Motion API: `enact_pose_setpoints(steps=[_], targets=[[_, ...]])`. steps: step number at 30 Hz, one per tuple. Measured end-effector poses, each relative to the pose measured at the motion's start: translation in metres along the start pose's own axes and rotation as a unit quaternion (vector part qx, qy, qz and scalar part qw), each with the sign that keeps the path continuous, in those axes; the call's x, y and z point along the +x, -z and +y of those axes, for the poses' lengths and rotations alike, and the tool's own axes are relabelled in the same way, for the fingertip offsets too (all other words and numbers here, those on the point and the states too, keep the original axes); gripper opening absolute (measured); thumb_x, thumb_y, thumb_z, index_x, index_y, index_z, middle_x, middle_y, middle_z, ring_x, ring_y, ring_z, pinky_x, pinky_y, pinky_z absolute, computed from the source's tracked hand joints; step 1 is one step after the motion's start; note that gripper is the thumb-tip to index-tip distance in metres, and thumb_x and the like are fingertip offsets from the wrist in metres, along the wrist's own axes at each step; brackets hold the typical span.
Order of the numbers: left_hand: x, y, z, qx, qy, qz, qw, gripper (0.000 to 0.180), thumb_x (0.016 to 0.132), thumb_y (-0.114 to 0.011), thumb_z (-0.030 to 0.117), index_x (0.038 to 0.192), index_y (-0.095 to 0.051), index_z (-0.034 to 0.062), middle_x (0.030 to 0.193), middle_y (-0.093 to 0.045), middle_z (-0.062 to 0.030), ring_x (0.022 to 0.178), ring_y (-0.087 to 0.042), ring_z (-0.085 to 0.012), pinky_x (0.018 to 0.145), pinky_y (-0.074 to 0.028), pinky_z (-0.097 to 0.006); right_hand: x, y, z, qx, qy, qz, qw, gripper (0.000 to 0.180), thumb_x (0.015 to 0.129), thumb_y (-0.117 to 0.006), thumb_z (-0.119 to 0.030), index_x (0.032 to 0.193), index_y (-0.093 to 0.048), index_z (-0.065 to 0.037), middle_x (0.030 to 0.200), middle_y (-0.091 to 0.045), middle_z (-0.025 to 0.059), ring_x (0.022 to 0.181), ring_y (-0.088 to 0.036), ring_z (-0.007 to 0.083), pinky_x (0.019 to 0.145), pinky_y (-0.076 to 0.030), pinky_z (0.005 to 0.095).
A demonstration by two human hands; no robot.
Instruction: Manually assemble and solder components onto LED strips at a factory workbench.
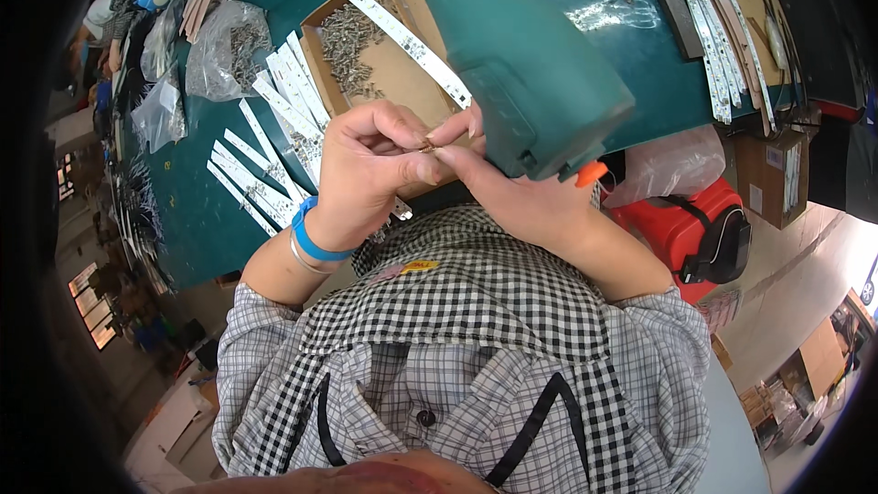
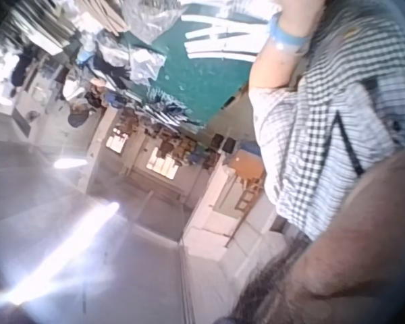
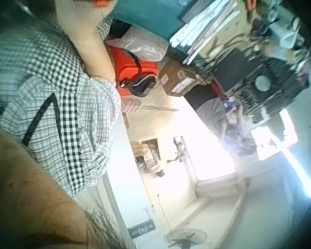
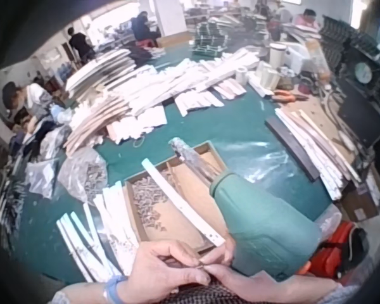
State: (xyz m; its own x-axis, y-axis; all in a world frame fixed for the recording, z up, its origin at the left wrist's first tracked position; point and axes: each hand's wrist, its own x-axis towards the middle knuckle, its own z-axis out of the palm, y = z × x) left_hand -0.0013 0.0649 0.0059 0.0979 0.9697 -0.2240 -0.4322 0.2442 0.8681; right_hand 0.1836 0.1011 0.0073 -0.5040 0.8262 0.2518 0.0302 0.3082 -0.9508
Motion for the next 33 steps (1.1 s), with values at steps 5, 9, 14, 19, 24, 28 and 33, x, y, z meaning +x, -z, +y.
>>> enact_pose_setpoints(steps=[5,9,14,19,24,28,33], targets=[[-0.001,0.000,-0.004,-0.049,0.036,-0.008,0.998,0.022,0.073,-0.082,-0.004,0.086,-0.064,-0.0011,0.084,-0.069,-0.0075,0.079,-0.068,-0.0126,0.074,-0.057,-0.026,-0.006,-0.001,0.007,0.000,0.000,-0.014,1.000,0.079,0.077,-0.067,0.019,0.144,-0.030,0.000,0.093,-0.045,0.0043,0.084,-0.063,0.0201,0.074,-0.053,0.0307],[-0.002,-0.005,0.003,0.036,0.013,-0.010,0.999,0.021,0.075,-0.081,-0.002,0.088,-0.065,-0.0022,0.086,-0.069,-0.0080,0.080,-0.068,-0.0122,0.074,-0.057,-0.025,-0.006,0.001,0.008,0.006,0.023,-0.020,1.000,0.077,0.078,-0.066,0.019,0.143,-0.030,0.000,0.092,-0.045,0.0045,0.083,-0.061,0.0194,0.074,-0.052,0.0309],[-0.004,-0.002,0.007,0.098,0.012,0.005,0.995,0.019,0.075,-0.081,-0.003,0.086,-0.065,-0.0026,0.084,-0.070,-0.0098,0.079,-0.069,-0.0136,0.073,-0.057,-0.025,-0.006,-0.005,0.019,0.056,0.037,0.004,0.998,0.064,0.078,-0.063,0.020,0.134,-0.037,0.001,0.091,-0.047,0.0062,0.084,-0.060,0.0204,0.074,-0.052,0.0322],[-0.003,0.002,0.005,0.013,0.029,-0.005,0.999,0.017,0.076,-0.079,-0.004,0.085,-0.065,-0.0040,0.083,-0.071,-0.0111,0.078,-0.069,-0.0135,0.071,-0.057,-0.025,-0.001,-0.007,0.001,0.077,-0.018,0.006,0.997,0.046,0.078,-0.062,0.021,0.117,-0.044,0.001,0.088,-0.048,0.0073,0.083,-0.061,0.0216,0.073,-0.053,0.0329],[-0.005,0.002,0.003,0.043,0.007,-0.010,0.999,0.017,0.076,-0.079,-0.005,0.084,-0.064,-0.0038,0.083,-0.071,-0.0122,0.077,-0.070,-0.0140,0.070,-0.057,-0.024,-0.005,-0.005,0.009,0.046,-0.023,-0.014,0.999,0.037,0.080,-0.061,0.020,0.107,-0.045,-0.001,0.088,-0.049,0.0073,0.081,-0.060,0.0198,0.073,-0.052,0.0308],[-0.004,0.002,-0.001,0.074,-0.011,-0.002,0.997,0.018,0.076,-0.080,-0.005,0.083,-0.063,-0.0037,0.082,-0.071,-0.0124,0.076,-0.070,-0.0140,0.069,-0.057,-0.024,-0.007,-0.007,0.008,0.010,-0.064,-0.008,0.998,0.031,0.082,-0.061,0.018,0.098,-0.044,-0.003,0.085,-0.050,0.0047,0.080,-0.058,0.0148,0.072,-0.049,0.0269],[-0.003,-0.004,0.001,0.086,-0.039,0.012,0.995,0.017,0.076,-0.080,-0.003,0.085,-0.067,-0.0043,0.082,-0.072,-0.0102,0.075,-0.070,-0.0136,0.068,-0.057,-0.024,-0.004,-0.006,0.008,-0.180,0.004,-0.019,0.983,0.029,0.083,-0.060,0.016,0.099,-0.046,-0.003,0.082,-0.051,0.0026,0.078,-0.057,0.0123,0.070,-0.047,0.0241]])
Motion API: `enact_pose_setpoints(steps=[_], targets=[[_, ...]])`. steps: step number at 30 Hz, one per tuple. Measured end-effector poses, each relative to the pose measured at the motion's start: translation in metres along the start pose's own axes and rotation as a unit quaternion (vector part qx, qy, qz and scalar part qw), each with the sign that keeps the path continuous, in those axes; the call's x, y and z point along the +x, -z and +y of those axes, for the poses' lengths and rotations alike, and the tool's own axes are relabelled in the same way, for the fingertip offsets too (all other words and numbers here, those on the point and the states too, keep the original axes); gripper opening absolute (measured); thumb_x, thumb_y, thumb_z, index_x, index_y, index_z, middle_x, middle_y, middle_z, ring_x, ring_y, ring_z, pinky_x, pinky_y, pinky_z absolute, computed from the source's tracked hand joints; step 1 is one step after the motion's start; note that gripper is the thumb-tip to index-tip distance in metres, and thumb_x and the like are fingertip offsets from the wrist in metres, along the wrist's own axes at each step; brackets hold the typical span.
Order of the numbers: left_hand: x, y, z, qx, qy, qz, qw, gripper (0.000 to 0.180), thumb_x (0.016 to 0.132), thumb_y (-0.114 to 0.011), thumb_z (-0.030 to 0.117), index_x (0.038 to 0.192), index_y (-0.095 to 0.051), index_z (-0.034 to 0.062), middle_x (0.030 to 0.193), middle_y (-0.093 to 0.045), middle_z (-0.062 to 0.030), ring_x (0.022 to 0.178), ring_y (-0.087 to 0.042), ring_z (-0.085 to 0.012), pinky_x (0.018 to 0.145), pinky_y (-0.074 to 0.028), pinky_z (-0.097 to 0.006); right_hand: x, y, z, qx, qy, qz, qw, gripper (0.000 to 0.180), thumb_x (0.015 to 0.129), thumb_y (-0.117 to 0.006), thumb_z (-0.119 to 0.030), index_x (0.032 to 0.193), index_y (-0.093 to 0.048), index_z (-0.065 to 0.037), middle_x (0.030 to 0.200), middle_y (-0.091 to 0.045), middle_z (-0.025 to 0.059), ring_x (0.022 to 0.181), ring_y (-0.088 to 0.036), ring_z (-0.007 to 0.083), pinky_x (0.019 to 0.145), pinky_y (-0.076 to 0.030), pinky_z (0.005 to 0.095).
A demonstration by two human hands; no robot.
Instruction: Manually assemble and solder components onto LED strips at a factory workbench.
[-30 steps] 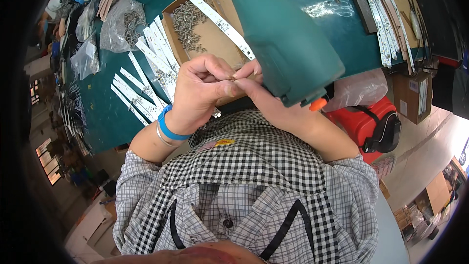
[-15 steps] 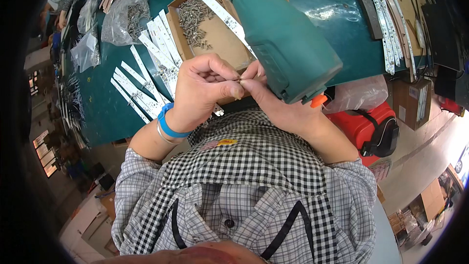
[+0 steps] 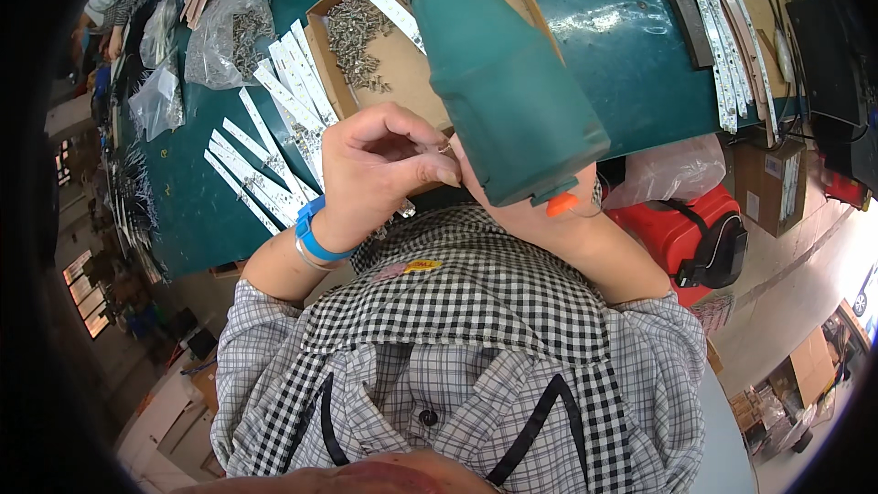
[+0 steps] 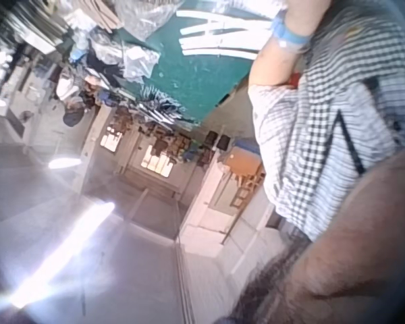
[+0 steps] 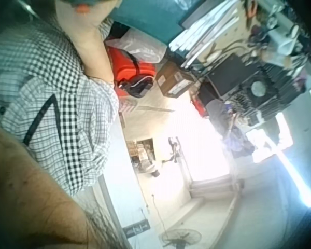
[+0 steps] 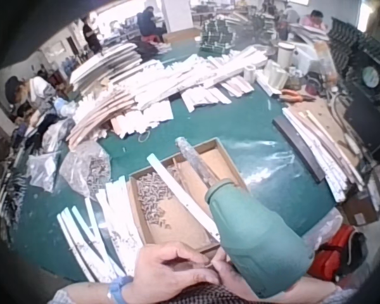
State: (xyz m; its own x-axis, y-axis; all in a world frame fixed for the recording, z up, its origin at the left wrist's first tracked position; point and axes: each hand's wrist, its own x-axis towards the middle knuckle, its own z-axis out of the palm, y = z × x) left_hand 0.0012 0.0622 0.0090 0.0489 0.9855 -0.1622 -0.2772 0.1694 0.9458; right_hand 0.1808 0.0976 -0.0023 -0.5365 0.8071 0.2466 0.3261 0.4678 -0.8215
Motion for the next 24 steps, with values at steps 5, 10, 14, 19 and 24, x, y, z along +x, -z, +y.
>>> enact_pose_setpoints(steps=[5,10,14,19,24], targets=[[0.001,0.011,0.001,0.178,-0.092,-0.041,0.979,0.013,0.076,-0.077,-0.004,0.087,-0.070,-0.0041,0.086,-0.072,-0.0107,0.077,-0.069,-0.0146,0.071,-0.056,-0.026,0.001,-0.003,-0.001,0.048,-0.032,0.055,0.997,0.030,0.080,-0.063,0.017,0.100,-0.048,-0.001,0.084,-0.052,0.0046,0.078,-0.060,0.0146,0.068,-0.050,0.0266],[0.009,0.024,0.001,0.241,-0.096,-0.047,0.964,0.010,0.077,-0.073,-0.003,0.088,-0.071,-0.0038,0.086,-0.072,-0.0110,0.079,-0.069,-0.0140,0.072,-0.056,-0.025,0.001,-0.005,-0.002,0.124,-0.104,0.114,0.980,0.018,0.081,-0.071,0.001,0.096,-0.061,-0.004,0.085,-0.063,0.0011,0.074,-0.063,0.0118,0.067,-0.051,0.0257],[0.035,0.040,0.008,0.330,-0.048,0.043,0.942,0.008,0.082,-0.072,0.002,0.089,-0.072,-0.0026,0.079,-0.073,-0.0070,0.074,-0.069,-0.0112,0.068,-0.055,-0.023,-0.001,0.004,0.013,0.222,-0.055,0.167,0.959,0.024,0.081,-0.072,0.005,0.102,-0.063,-0.001,0.086,-0.064,0.0018,0.074,-0.062,0.0110,0.066,-0.051,0.0251],[0.065,0.061,-0.007,0.363,-0.091,0.089,0.923,0.010,0.085,-0.072,0.006,0.091,-0.072,-0.0014,0.079,-0.073,-0.0063,0.072,-0.068,-0.0091,0.065,-0.054,-0.021,-0.001,0.020,0.019,0.268,-0.123,0.131,0.947,0.049,0.081,-0.069,0.008,0.125,-0.048,0.007,0.090,-0.058,0.0100,0.073,-0.060,0.0162,0.061,-0.052,0.0281],[0.072,0.066,-0.015,0.408,-0.107,0.088,0.902,0.011,0.085,-0.073,0.008,0.093,-0.073,0.0007,0.080,-0.073,-0.0046,0.073,-0.067,-0.0074,0.065,-0.053,-0.021,-0.005,0.023,0.021,0.264,-0.156,0.117,0.945,0.054,0.079,-0.072,0.005,0.127,-0.048,0.008,0.089,-0.059,0.0100,0.070,-0.059,0.0139,0.057,-0.050,0.0243]])
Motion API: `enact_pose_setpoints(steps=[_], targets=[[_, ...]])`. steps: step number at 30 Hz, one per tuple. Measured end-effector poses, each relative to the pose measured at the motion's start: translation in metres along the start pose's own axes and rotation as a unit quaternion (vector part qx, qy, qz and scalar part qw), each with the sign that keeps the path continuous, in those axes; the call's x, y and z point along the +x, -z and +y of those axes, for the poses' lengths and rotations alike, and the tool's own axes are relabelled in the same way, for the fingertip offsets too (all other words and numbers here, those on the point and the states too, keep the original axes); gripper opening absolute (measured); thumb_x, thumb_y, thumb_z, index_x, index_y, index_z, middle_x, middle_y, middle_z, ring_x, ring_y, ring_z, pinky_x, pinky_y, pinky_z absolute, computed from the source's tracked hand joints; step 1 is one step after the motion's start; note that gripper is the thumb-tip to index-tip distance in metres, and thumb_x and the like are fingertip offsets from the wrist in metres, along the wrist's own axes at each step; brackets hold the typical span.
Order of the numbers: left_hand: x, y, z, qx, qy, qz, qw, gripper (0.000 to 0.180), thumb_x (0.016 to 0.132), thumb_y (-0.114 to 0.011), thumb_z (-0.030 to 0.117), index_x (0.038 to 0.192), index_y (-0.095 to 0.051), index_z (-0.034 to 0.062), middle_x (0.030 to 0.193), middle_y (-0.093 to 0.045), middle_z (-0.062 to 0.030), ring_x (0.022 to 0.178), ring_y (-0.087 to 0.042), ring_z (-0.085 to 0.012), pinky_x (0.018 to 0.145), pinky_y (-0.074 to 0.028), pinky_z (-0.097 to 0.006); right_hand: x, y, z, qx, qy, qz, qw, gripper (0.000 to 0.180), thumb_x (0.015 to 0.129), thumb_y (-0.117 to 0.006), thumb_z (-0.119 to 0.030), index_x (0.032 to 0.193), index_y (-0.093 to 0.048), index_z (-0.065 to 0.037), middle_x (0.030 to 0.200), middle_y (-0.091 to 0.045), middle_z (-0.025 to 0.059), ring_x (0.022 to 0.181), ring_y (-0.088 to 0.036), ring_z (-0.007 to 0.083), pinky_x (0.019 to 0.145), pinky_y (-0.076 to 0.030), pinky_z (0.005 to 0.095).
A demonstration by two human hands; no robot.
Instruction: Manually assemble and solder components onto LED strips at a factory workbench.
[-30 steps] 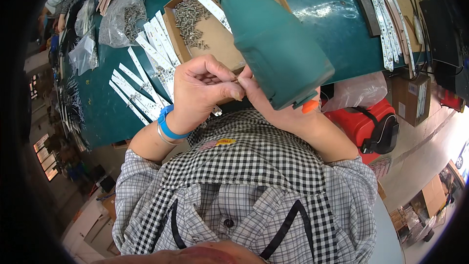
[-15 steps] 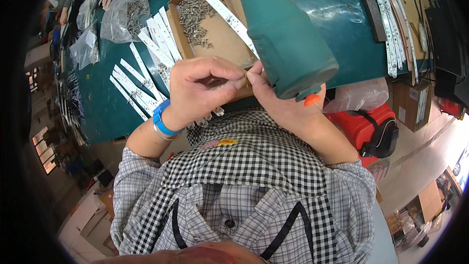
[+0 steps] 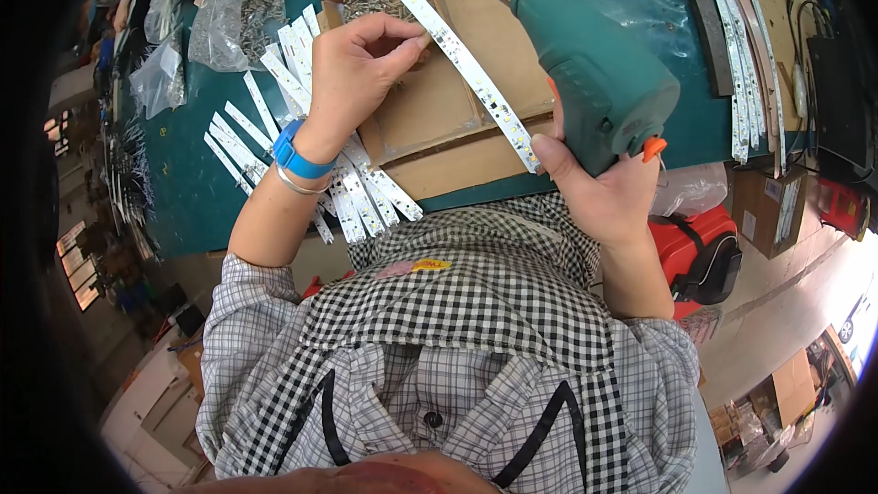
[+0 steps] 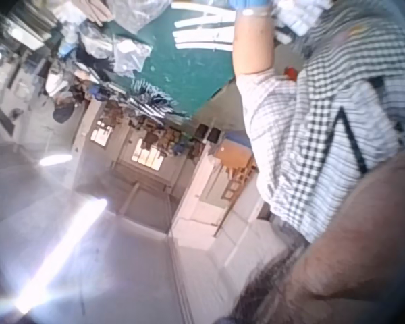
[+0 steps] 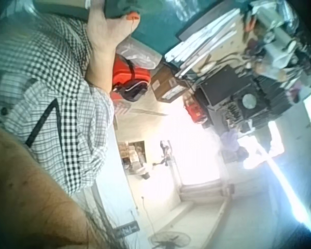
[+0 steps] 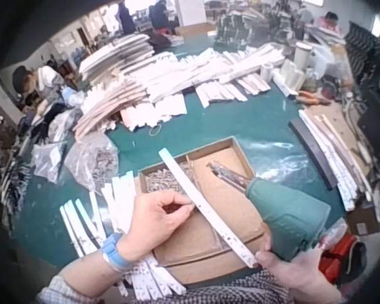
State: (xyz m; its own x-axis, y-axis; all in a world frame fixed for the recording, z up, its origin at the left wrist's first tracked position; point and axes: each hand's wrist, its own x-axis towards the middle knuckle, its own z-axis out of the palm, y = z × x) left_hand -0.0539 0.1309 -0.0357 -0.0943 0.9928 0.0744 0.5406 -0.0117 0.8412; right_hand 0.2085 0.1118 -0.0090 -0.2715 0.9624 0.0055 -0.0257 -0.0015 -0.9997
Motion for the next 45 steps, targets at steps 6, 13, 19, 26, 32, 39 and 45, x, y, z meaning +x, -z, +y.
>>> enact_pose_setpoints(steps=[6,13,19,26,32,39,45], targets=[[-0.003,-0.002,0.001,0.015,0.015,0.006,1.000,0.012,0.085,-0.074,0.008,0.094,-0.074,0.0010,0.081,-0.074,-0.0041,0.073,-0.067,-0.0074,0.065,-0.054,-0.021,-0.001,0.008,0.001,-0.015,0.001,0.020,1.000,0.048,0.073,-0.075,0.008,0.119,-0.058,0.006,0.091,-0.063,0.0055,0.077,-0.058,0.0109,0.066,-0.048,0.0241],[-0.005,-0.004,0.002,0.041,-0.051,0.025,0.998,0.011,0.083,-0.074,0.005,0.094,-0.074,0.0015,0.084,-0.074,-0.0066,0.074,-0.069,-0.0102,0.066,-0.055,-0.023,-0.005,0.014,0.001,-0.009,0.005,0.014,1.000,0.052,0.074,-0.072,0.010,0.123,-0.054,0.007,0.106,-0.058,0.0121,0.076,-0.058,0.0122,0.063,-0.049,0.0241],[-0.004,-0.005,-0.002,0.072,-0.111,0.034,0.991,0.013,0.080,-0.075,0.003,0.093,-0.074,0.0016,0.084,-0.074,-0.0078,0.072,-0.070,-0.0124,0.066,-0.055,-0.024,-0.009,0.020,0.005,-0.033,0.006,-0.004,0.999,0.062,0.076,-0.067,0.010,0.133,-0.043,0.012,0.112,-0.059,0.0218,0.067,-0.058,0.0139,0.051,-0.049,0.0236],[-0.004,-0.004,0.000,0.059,-0.062,0.024,0.996,0.013,0.080,-0.075,0.005,0.092,-0.074,0.0014,0.083,-0.074,-0.0080,0.071,-0.070,-0.0121,0.065,-0.055,-0.024,-0.016,0.023,-0.005,0.025,-0.050,0.001,0.998,0.061,0.077,-0.074,-0.001,0.131,-0.046,0.010,0.081,-0.057,0.0111,0.055,-0.056,0.0136,0.047,-0.045,0.0240],[-0.004,-0.002,-0.002,0.049,-0.037,0.017,0.998,0.012,0.081,-0.074,0.007,0.092,-0.074,0.0014,0.082,-0.075,-0.0078,0.071,-0.070,-0.0119,0.065,-0.055,-0.024,-0.021,0.028,-0.002,0.019,-0.106,-0.003,0.994,0.052,0.075,-0.077,0.000,0.121,-0.054,0.005,0.092,-0.062,0.0098,0.068,-0.059,0.0127,0.053,-0.048,0.0232],[-0.003,-0.003,-0.004,0.056,-0.043,0.018,0.997,0.012,0.081,-0.075,0.007,0.092,-0.074,0.0012,0.081,-0.074,-0.0079,0.072,-0.069,-0.0116,0.066,-0.055,-0.024,-0.022,0.027,-0.004,-0.012,-0.144,0.001,0.990,0.044,0.074,-0.078,0.000,0.114,-0.059,0.002,0.096,-0.064,0.0072,0.079,-0.060,0.0121,0.064,-0.050,0.0240],[-0.004,-0.003,-0.008,0.054,-0.047,0.020,0.997,0.012,0.081,-0.075,0.007,0.092,-0.074,0.0008,0.082,-0.074,-0.0080,0.073,-0.070,-0.0118,0.066,-0.055,-0.024,-0.020,0.025,-0.007,-0.043,-0.146,-0.020,0.988,0.041,0.075,-0.078,-0.002,0.111,-0.059,0.001,0.092,-0.062,0.0047,0.077,-0.058,0.0108,0.063,-0.048,0.0235]])
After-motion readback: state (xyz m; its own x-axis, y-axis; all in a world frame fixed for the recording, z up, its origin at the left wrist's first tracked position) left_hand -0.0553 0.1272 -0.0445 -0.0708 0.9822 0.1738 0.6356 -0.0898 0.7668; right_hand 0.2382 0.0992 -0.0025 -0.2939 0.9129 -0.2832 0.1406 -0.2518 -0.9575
